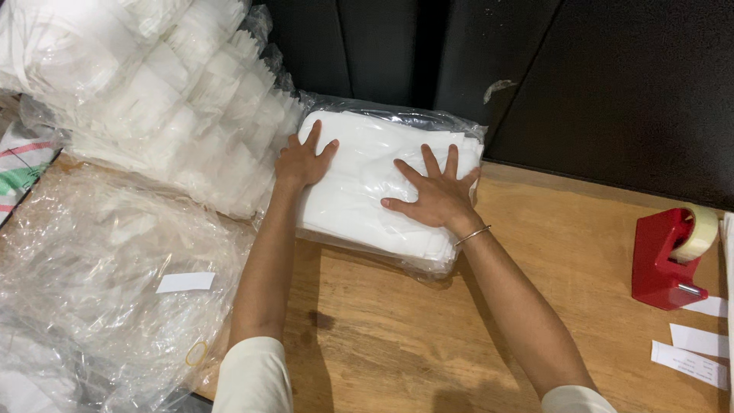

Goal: The person folds white fabric items on a wooden table. They use a tape dispenser to apply tape to the folded items. The person then stacks the folded items and places them into white bags.

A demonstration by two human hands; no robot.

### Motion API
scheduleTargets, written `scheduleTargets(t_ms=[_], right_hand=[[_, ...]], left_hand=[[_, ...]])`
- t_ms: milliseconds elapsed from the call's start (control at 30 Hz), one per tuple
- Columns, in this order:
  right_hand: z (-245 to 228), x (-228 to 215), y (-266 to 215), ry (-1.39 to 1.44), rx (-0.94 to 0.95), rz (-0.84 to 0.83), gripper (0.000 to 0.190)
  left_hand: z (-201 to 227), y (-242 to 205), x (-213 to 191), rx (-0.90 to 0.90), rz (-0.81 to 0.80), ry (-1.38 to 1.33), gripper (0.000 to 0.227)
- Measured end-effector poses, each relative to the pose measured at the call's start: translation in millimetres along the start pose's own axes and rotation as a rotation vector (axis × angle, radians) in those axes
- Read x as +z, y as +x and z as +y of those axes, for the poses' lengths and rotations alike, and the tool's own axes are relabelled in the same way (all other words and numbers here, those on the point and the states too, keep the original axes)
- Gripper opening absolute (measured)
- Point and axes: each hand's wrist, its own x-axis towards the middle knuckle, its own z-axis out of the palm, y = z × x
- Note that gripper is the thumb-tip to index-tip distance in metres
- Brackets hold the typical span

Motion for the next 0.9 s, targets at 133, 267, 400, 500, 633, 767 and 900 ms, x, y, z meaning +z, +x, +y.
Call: scheduleTargets(t_ms=[133,267,400,500,633,767,900], right_hand=[[1.4,1.2,0.1,0.010,-0.004,0.004,0.075],[2.4,2.9,1.5,-0.009,-0.006,-0.010,0.075],[2.9,3.0,1.9,-0.003,-0.003,-0.007,0.075],[2.0,2.1,1.0,-0.017,0.002,-0.015,0.076],[3.4,4.7,1.5,-0.026,-0.001,-0.002,0.075],[4.0,6.1,1.8,-0.025,0.004,-0.007,0.075],[3.5,7.0,0.3,-0.026,0.002,-0.011,0.074]], left_hand=[[2.5,-2.4,-1.3,-0.007,-0.011,0.030,0.070],[2.5,-2.7,-1.9,-0.005,-0.039,0.048,0.071],[3.0,-2.1,-1.2,-0.012,-0.036,0.074,0.070],[5.8,-5.8,-4.0,-0.011,-0.041,0.088,0.071],[9.0,-14.6,-8.2,-0.006,-0.050,0.093,0.070],[7.9,-14.6,-6.5,-0.010,-0.037,0.054,0.072],[9.5,-18.3,-8.6,-0.011,-0.037,0.036,0.071]])
